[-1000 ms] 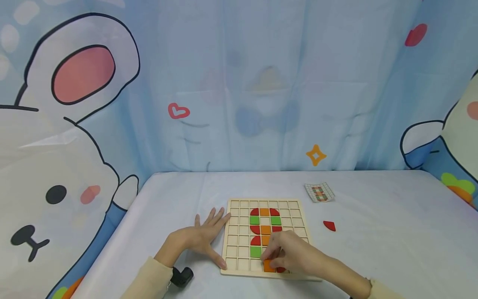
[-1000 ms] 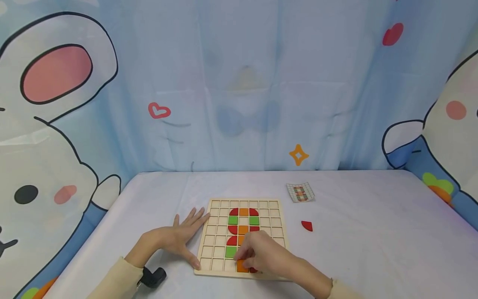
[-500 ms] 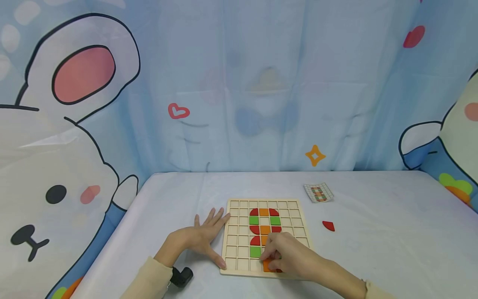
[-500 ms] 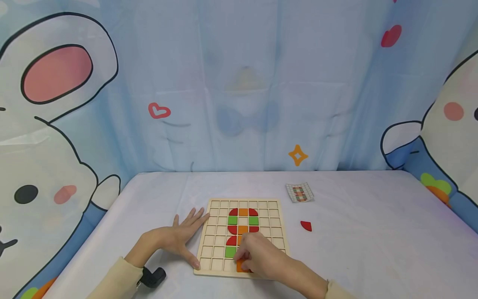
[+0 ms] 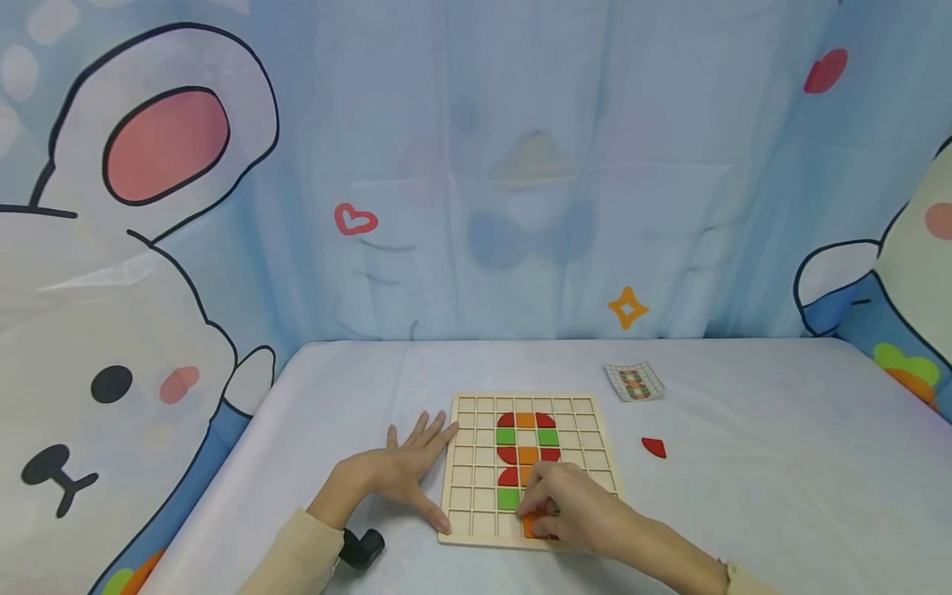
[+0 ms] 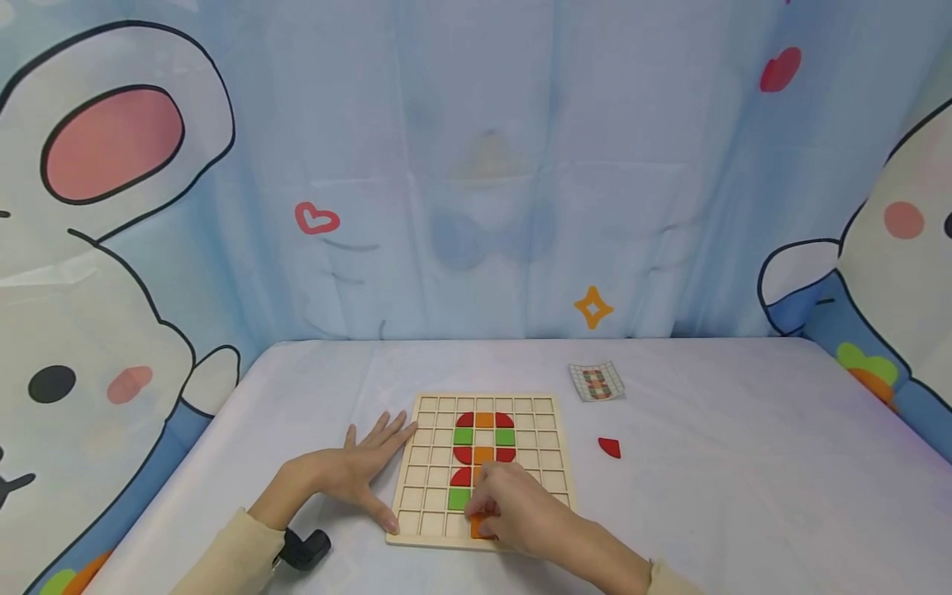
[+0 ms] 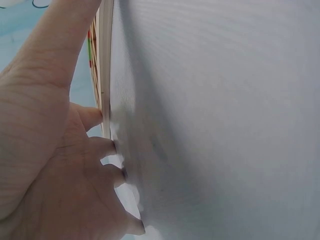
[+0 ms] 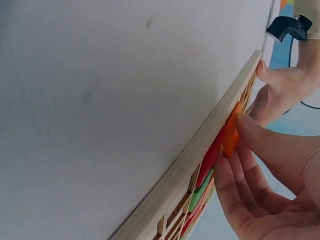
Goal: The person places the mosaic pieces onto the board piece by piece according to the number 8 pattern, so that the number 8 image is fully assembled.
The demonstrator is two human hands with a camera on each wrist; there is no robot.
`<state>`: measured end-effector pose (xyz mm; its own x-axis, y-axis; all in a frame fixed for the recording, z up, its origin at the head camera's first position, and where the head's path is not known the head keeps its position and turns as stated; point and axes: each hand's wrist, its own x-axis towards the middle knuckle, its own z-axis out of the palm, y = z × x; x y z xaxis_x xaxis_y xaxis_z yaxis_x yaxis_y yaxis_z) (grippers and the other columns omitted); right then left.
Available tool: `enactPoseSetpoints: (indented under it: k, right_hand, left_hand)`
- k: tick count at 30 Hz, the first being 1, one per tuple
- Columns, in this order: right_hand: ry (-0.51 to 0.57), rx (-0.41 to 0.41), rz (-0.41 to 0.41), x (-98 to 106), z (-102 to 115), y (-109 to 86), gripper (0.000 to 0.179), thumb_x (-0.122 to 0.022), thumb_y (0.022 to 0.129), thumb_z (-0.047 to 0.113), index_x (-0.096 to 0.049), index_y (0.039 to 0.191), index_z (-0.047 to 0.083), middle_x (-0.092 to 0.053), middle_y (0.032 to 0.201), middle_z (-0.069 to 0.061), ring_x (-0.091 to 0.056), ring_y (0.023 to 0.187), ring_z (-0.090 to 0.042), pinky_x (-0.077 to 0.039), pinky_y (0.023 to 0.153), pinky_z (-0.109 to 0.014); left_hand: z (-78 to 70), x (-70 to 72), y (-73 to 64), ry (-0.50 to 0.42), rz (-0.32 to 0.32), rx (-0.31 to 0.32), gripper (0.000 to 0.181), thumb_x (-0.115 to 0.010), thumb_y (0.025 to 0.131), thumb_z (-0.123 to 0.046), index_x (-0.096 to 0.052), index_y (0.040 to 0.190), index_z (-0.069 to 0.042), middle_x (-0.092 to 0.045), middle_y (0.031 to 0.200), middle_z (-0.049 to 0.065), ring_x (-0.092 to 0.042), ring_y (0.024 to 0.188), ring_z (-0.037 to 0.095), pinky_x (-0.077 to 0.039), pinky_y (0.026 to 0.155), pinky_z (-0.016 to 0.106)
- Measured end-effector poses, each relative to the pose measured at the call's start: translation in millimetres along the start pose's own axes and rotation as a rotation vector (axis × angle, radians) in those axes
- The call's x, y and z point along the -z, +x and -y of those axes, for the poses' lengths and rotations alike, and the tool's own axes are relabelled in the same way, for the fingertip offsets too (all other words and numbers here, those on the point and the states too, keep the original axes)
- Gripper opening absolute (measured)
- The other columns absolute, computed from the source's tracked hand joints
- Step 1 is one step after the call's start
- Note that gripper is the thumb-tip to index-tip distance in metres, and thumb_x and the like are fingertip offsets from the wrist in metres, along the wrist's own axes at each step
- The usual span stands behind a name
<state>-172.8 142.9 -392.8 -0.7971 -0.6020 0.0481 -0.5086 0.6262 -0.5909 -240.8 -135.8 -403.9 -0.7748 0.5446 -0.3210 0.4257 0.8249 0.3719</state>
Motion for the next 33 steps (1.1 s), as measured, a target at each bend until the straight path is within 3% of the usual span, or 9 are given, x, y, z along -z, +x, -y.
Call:
enactPoseSetpoints:
  k: [7,20,24,29,33]
  right_hand:
    - [-0.022,-0.011,-0.021,-0.3,0.8,-0.9,0.016,-0.089,0.08,0.001,-0.085,0.085,0.016,-0.062,0.087,0.016,-0.055,0.085,-0.005,-0.051,0.074,-0.025]
    - [-0.008,-0.018,-0.031,-2.1,1.2,-0.1,0.016,-0.089,0.08,0.0,-0.083,0.083,0.015,-0.062,0.083,0.013,-0.051,0.076,-0.004,-0.049,0.065,-0.022]
    - [0.056,-0.004,-0.038,-1.8,-3.4,-3.0,0.012,-0.088,0.083,0.003,-0.082,0.088,0.013,-0.063,0.084,0.012,-0.053,0.074,-0.002,-0.051,0.065,-0.021]
    - [0.176,-0.029,-0.102,4.6,-13.5,-10.5,0.01,-0.086,0.087,0.008,-0.082,0.096,0.009,-0.064,0.085,0.009,-0.059,0.075,-0.002,-0.056,0.07,-0.02]
    - [0.176,-0.014,-0.16,18.9,-29.7,-18.6,0.011,-0.084,0.088,0.007,-0.082,0.099,0.006,-0.068,0.089,0.007,-0.061,0.077,-0.002,-0.059,0.072,-0.021]
  left_hand:
    - [-1.6,1.2,-1.1,0.004,0.002,0.002,0.134,-0.092,0.075,-0.052,-0.006,0.17,-0.015,0.005,0.176,0.014,0.011,0.161,0.034,0.006,0.121,0.072]
    - [-1.7,1.9,-1.1,-0.006,0.009,-0.002,0.133,-0.092,0.076,-0.051,-0.006,0.17,-0.014,0.005,0.176,0.014,0.01,0.161,0.035,0.004,0.121,0.073]
    - [-0.5,0.8,0.0,-0.01,0.01,0.003,0.133,-0.092,0.076,-0.052,-0.006,0.17,-0.015,0.005,0.176,0.014,0.01,0.161,0.034,0.005,0.12,0.073]
    - [-0.4,-0.6,0.2,-0.009,0.008,0.003,0.133,-0.092,0.076,-0.052,-0.006,0.17,-0.015,0.004,0.176,0.014,0.01,0.161,0.034,0.005,0.121,0.073]
    - [-0.7,-0.1,-0.3,-0.003,0.008,0.007,0.133,-0.092,0.076,-0.053,-0.006,0.17,-0.016,0.004,0.176,0.013,0.01,0.161,0.034,0.005,0.121,0.072]
